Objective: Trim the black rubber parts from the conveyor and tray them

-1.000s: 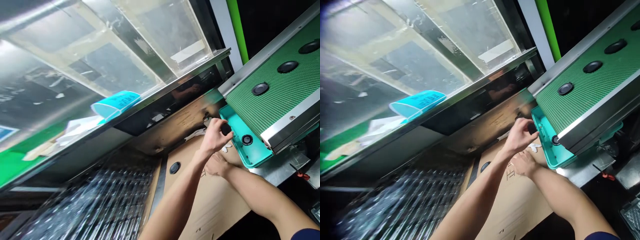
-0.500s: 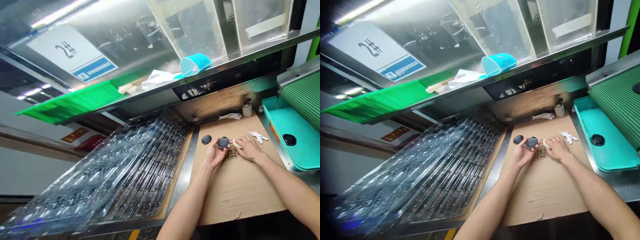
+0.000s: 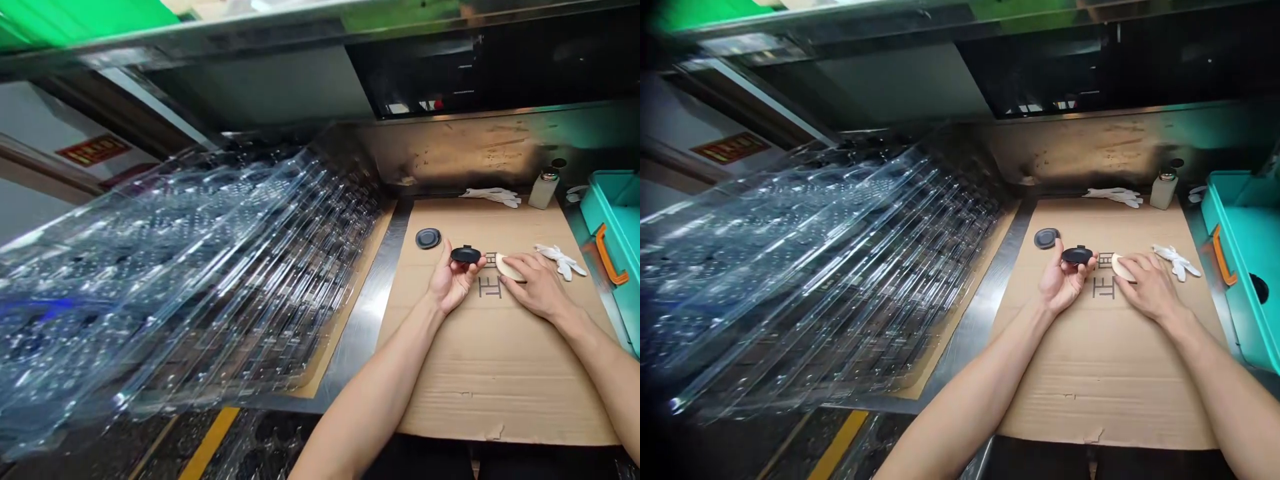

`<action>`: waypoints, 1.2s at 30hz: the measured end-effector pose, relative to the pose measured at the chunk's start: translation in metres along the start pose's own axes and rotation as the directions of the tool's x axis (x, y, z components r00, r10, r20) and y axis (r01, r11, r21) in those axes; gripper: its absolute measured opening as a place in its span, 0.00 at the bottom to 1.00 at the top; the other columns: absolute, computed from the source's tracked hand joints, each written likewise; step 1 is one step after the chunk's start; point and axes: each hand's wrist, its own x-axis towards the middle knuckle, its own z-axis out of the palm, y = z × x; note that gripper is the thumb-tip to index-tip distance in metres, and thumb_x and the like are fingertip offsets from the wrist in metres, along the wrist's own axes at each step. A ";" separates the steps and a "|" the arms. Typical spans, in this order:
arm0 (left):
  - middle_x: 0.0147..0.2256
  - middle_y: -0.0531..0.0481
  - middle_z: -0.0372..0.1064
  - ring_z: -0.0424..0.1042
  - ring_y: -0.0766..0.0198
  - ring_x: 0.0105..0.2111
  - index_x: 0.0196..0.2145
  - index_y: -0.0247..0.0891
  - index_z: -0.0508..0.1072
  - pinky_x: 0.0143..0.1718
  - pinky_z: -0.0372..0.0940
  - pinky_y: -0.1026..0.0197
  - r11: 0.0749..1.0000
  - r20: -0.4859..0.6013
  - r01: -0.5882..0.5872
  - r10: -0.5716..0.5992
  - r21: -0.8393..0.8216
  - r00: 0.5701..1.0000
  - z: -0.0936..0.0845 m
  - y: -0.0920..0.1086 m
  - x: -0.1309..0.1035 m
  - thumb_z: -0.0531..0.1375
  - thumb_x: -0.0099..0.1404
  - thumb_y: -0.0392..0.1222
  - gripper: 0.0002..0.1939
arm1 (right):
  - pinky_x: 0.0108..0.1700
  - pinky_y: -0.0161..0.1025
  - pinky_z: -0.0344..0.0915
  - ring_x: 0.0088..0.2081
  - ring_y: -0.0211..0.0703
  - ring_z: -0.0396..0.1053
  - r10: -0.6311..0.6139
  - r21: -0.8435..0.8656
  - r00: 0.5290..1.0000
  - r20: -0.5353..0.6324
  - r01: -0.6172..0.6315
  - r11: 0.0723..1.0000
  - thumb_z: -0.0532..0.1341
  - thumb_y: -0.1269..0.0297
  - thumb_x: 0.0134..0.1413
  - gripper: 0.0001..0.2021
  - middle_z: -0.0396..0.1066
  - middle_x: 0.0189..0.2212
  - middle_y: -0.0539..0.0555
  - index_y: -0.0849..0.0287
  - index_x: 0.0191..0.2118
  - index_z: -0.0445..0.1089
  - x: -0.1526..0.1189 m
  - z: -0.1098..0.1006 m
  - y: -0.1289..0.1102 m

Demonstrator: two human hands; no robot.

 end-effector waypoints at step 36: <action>0.43 0.34 0.81 0.82 0.59 0.33 0.41 0.26 0.80 0.32 0.78 0.63 0.955 0.132 -0.086 0.050 0.285 0.990 -0.008 -0.018 0.000 0.58 0.75 0.60 0.29 | 0.46 0.46 0.66 0.47 0.59 0.75 0.484 -0.240 0.819 -0.308 -0.559 0.793 0.54 0.63 0.69 0.17 0.79 0.47 0.65 0.60 0.55 0.74 0.117 -0.095 0.060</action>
